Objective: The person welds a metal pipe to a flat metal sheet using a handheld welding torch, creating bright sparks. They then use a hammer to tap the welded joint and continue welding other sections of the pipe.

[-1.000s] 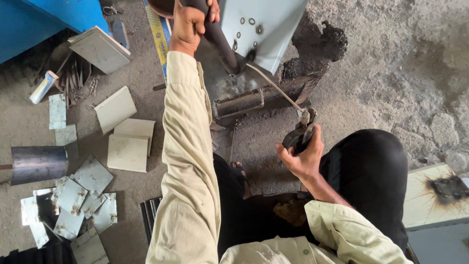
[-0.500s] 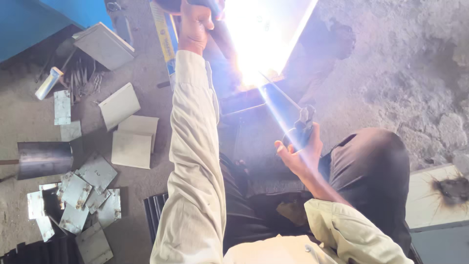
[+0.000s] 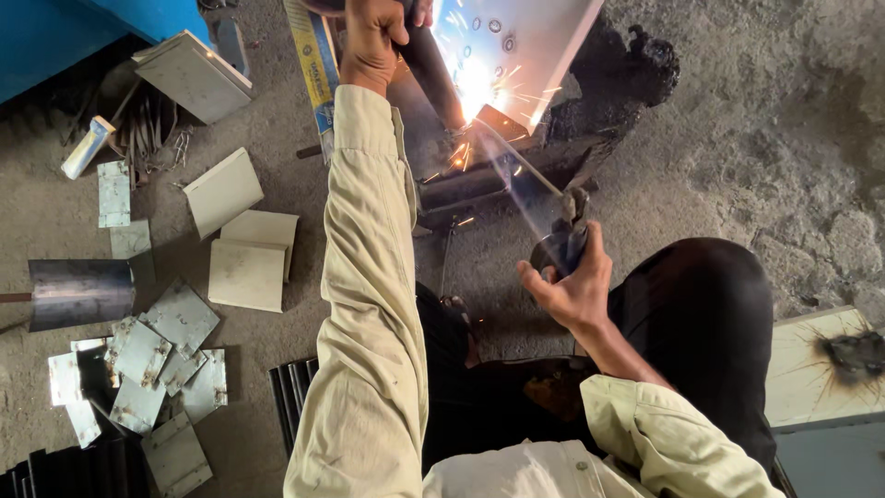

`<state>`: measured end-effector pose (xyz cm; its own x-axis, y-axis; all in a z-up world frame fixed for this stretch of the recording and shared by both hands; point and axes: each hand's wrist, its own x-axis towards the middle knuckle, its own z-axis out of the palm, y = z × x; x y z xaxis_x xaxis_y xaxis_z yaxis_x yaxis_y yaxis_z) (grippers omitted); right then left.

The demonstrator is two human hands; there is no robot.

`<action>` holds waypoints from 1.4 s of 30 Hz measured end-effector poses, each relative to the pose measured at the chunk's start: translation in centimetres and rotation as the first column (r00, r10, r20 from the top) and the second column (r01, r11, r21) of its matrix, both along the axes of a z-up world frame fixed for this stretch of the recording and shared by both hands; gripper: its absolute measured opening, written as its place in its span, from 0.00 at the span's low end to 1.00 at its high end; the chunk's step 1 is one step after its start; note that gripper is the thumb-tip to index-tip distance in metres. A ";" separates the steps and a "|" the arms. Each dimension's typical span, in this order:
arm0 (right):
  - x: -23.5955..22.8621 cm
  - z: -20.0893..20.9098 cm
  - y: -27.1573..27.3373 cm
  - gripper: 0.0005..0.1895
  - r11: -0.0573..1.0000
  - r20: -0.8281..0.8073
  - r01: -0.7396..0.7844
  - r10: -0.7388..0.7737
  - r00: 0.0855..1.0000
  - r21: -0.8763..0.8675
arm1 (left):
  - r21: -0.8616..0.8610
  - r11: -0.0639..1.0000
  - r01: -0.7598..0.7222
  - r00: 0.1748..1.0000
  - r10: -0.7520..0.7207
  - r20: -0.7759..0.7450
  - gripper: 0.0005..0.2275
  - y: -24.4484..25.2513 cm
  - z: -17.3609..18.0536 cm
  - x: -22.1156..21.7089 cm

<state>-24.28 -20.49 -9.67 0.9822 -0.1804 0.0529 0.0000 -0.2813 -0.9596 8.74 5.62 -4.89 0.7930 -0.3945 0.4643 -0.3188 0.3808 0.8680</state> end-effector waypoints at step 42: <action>-1.6 -3.2 -20.3 0.28 0.020 -0.003 0.010 -0.319 0.948 1.000 | -0.140 0.988 -0.064 0.993 0.048 -0.111 0.13 -0.6 0.5 -0.3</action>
<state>-25.90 -40.79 -12.86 0.9120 -0.3673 -0.1824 0.3035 0.9036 -0.3022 8.40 5.04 -4.35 0.8601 -0.2834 0.4241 -0.2513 0.4879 0.8359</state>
